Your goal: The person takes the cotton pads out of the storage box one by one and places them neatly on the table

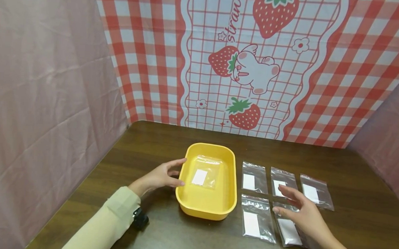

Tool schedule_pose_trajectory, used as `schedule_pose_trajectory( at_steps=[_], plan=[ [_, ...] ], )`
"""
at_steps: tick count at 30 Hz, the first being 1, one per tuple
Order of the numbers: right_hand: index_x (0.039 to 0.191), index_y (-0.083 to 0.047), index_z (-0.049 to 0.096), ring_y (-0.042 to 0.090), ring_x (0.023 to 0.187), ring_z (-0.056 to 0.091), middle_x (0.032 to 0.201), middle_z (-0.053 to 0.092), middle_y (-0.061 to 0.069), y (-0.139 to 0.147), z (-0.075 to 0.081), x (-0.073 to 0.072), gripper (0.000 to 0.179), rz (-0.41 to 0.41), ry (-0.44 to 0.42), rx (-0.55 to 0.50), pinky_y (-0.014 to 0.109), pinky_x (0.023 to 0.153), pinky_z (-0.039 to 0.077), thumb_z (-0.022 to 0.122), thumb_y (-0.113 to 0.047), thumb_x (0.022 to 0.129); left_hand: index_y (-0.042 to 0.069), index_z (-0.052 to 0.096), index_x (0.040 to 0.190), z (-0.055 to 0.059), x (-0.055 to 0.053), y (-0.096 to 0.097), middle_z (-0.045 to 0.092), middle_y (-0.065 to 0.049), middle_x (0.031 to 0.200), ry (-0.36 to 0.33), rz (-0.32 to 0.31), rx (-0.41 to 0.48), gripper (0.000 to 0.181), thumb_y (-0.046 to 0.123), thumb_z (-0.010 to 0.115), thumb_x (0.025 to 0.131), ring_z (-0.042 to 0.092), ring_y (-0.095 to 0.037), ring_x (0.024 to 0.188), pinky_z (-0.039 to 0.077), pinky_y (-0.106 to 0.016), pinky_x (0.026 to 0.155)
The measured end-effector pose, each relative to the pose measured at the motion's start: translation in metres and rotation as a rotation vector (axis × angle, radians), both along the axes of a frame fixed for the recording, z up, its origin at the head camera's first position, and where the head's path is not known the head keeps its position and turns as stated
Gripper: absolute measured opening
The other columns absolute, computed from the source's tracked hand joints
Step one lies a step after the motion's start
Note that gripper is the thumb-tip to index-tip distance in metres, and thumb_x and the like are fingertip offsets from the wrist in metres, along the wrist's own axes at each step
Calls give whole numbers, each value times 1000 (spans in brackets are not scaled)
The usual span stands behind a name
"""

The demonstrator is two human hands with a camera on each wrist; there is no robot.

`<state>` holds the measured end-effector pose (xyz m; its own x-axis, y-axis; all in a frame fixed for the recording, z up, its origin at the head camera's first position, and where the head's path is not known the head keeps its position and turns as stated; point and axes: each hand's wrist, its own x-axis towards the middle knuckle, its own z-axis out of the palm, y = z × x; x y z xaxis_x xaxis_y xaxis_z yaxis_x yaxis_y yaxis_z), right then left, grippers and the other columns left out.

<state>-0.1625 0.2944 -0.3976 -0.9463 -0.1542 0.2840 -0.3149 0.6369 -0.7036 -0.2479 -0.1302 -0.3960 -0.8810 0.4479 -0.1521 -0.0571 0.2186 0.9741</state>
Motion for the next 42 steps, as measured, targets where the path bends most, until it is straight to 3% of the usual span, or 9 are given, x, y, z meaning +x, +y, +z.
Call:
schedule_pose_trajectory(
  at_steps=[4, 12, 19, 32, 42],
  plan=[
    [130, -1, 49, 43, 106, 54, 126, 52, 24, -9, 0, -5, 63, -1, -50, -69, 25, 71, 52, 77, -20, 77, 13, 32, 145, 0, 1, 0, 33, -13, 145, 1, 1, -4, 78, 4, 73, 79, 45, -33, 121, 52, -38, 79],
    [129, -2, 51, 33, 107, 54, 122, 57, 17, -31, -3, -16, 63, -8, 19, -57, 33, 80, 51, 78, -22, 76, 13, 33, 145, 0, 2, 1, 32, -14, 146, 2, -3, 9, 79, 4, 74, 79, 45, -33, 121, 53, -38, 79],
    [126, 0, 52, 35, 107, 55, 122, 58, 17, -48, 0, -25, 59, -9, 21, -113, 35, 83, 50, 78, -19, 76, 13, 33, 145, 1, 2, 1, 34, -14, 144, 7, -4, 27, 79, 5, 75, 78, 48, -32, 118, 53, -38, 78],
    [127, 1, 51, 37, 112, 52, 124, 54, 22, -79, 8, -37, 59, 35, -69, -269, 46, 92, 44, 77, -15, 77, 8, 30, 146, -2, 0, 0, 30, -18, 146, 26, -42, 60, 80, 4, 74, 79, 45, -35, 120, 53, -38, 79],
    [125, 4, 53, 36, 112, 52, 121, 56, 22, -106, 18, -55, 57, 124, -30, -270, 46, 93, 43, 78, -11, 76, 9, 31, 146, 0, -1, 0, 30, -17, 146, 28, -28, 45, 78, 1, 72, 80, 45, -35, 119, 53, -38, 78]
  ],
)
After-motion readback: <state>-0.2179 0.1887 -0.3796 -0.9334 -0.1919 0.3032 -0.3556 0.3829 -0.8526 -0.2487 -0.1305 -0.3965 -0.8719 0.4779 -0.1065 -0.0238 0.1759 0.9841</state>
